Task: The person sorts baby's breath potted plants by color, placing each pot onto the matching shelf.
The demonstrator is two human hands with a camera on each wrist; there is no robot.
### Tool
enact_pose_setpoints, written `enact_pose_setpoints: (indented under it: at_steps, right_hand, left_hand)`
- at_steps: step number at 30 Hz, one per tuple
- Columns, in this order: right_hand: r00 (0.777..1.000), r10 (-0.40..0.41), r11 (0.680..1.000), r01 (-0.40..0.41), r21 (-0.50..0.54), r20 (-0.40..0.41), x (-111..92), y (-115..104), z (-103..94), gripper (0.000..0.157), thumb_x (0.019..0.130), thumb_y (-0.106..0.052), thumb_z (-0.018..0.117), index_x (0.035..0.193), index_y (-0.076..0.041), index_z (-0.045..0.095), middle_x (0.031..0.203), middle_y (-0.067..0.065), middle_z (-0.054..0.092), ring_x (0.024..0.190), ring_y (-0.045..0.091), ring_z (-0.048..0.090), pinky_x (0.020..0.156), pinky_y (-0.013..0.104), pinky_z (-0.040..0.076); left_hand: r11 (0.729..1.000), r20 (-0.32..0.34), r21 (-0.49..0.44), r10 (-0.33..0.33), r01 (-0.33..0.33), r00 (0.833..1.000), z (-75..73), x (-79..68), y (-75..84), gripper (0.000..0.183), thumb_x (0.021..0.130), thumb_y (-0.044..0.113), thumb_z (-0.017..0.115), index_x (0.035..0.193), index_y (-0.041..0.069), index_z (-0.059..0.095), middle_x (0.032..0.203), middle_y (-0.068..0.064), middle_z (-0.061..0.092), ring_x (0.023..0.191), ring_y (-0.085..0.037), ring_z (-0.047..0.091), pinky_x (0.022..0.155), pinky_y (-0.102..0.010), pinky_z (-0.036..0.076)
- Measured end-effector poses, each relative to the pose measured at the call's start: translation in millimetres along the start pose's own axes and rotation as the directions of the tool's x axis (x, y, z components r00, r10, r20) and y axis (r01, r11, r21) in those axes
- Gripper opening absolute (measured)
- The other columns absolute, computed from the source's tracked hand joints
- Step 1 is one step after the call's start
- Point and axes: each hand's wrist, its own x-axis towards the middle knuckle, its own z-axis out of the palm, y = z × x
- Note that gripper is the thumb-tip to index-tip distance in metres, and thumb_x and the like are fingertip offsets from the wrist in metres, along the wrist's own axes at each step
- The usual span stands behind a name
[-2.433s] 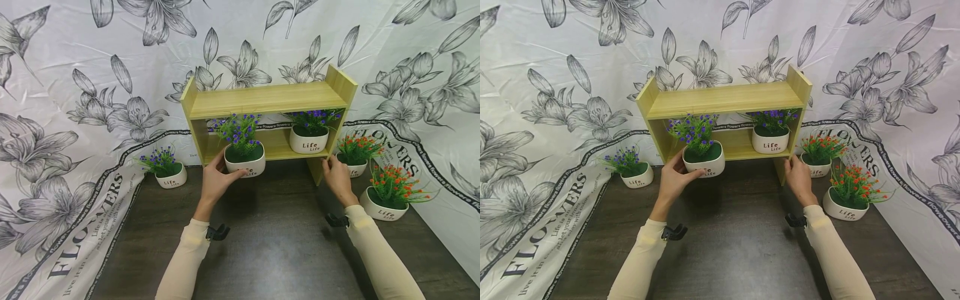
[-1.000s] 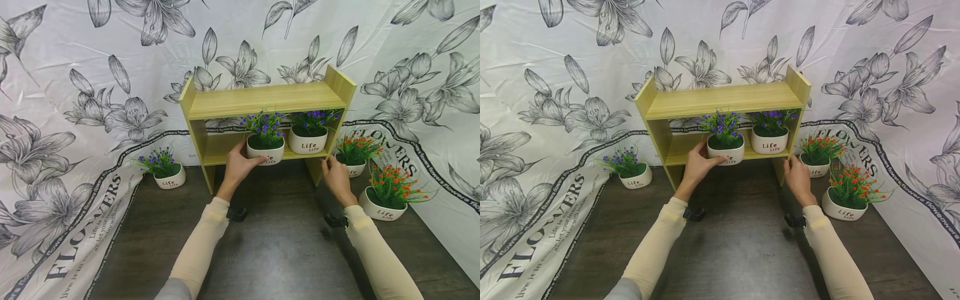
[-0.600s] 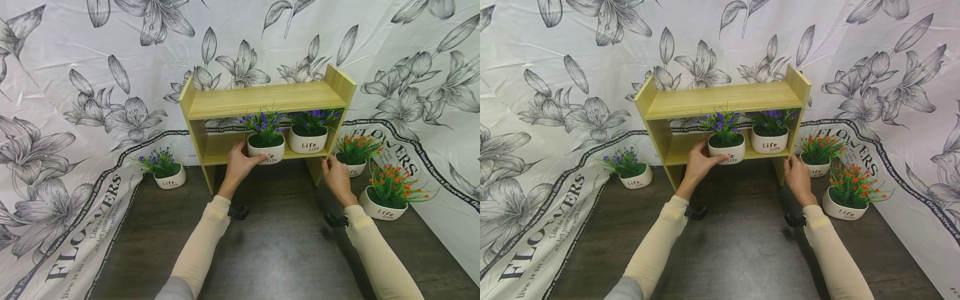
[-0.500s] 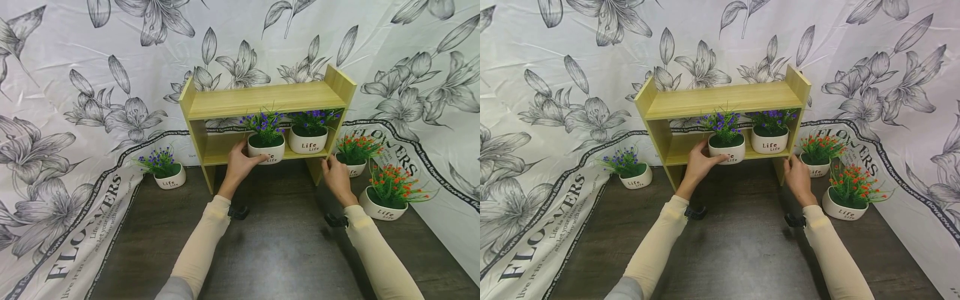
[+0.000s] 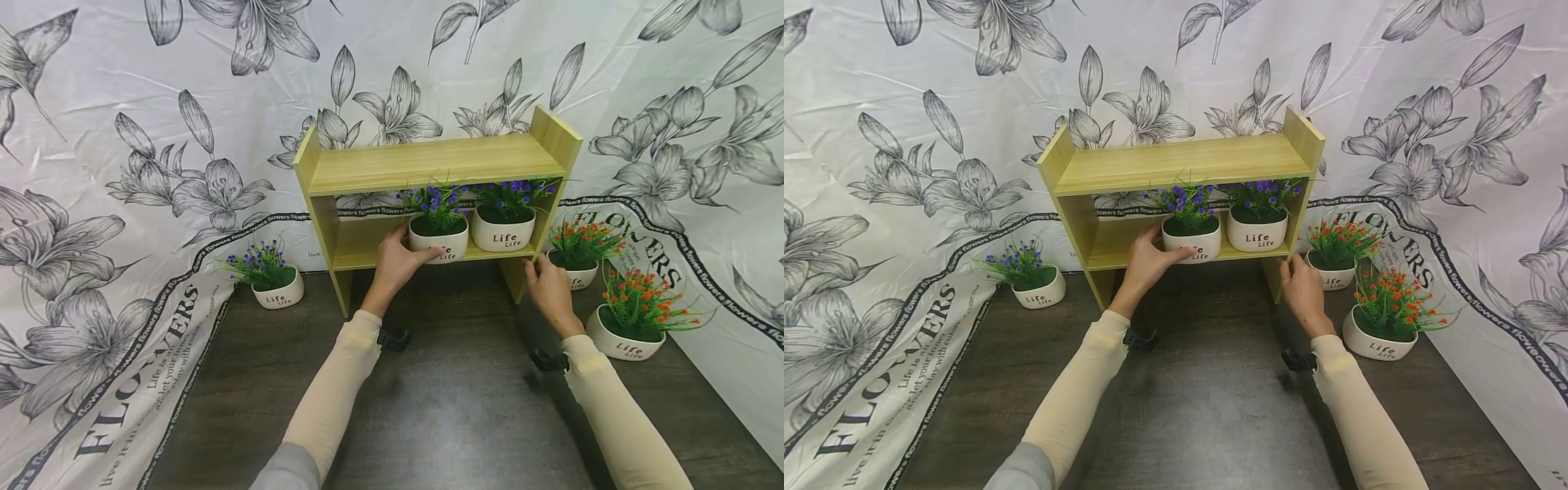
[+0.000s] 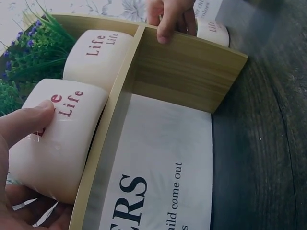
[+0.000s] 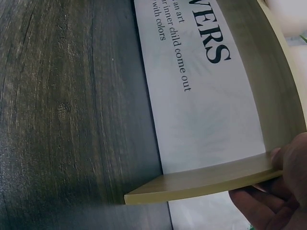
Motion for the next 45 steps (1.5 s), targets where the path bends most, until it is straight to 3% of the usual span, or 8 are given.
enact_pose_setpoints:
  at_steps: [14, 23, 33, 45]
  right_hand:
    - [1.000, 0.001, 1.000, -0.001, 0.004, 0.002, 0, -1, 1.7, 0.024, 0.110, -0.019, 0.060, 0.098, 0.001, 0.062, 0.069, 0.017, 0.061, 0.056, 0.031, 0.056, 0.052, 0.036, 0.037]
    - [1.000, 0.002, 1.000, -0.002, 0.007, 0.002, 1, -2, 1.6, 0.025, 0.111, -0.021, 0.059, 0.098, 0.001, 0.061, 0.069, 0.016, 0.060, 0.056, 0.031, 0.056, 0.052, 0.036, 0.037]
    - [1.000, 0.018, 1.000, -0.018, 0.000, 0.008, 0, 0, 1.9, 0.025, 0.111, -0.020, 0.059, 0.098, 0.001, 0.062, 0.071, 0.017, 0.062, 0.059, 0.032, 0.057, 0.054, 0.037, 0.038]
    - [1.000, 0.013, 1.000, -0.013, 0.009, 0.010, 0, 0, 0.2, 0.024, 0.111, -0.019, 0.059, 0.099, 0.002, 0.061, 0.071, 0.017, 0.061, 0.059, 0.032, 0.058, 0.053, 0.037, 0.038]
  left_hand:
    - [0.999, 0.002, 0.024, -0.047, 0.047, 0.999, 6.7, 12.2, 5.3, 0.090, 0.083, 0.040, 0.092, 0.158, 0.011, 0.052, 0.141, -0.012, 0.069, 0.123, -0.031, 0.070, 0.097, -0.048, 0.061]
    - [0.999, -0.009, -0.027, -0.044, 0.044, 0.999, 7.8, 17.7, 4.3, 0.085, 0.085, 0.031, 0.091, 0.156, 0.011, 0.049, 0.146, -0.013, 0.064, 0.130, -0.031, 0.066, 0.102, -0.049, 0.059]
    - [0.999, -0.002, -0.022, -0.049, 0.049, 0.999, 7.2, 16.0, 4.5, 0.085, 0.085, 0.031, 0.091, 0.157, 0.010, 0.049, 0.146, -0.014, 0.065, 0.129, -0.032, 0.067, 0.102, -0.050, 0.059]
    - [0.998, 0.034, -0.020, -0.065, 0.066, 0.997, 7.0, 13.7, 8.3, 0.094, 0.088, 0.035, 0.088, 0.164, 0.009, 0.039, 0.155, -0.016, 0.056, 0.135, -0.035, 0.063, 0.105, -0.052, 0.057]
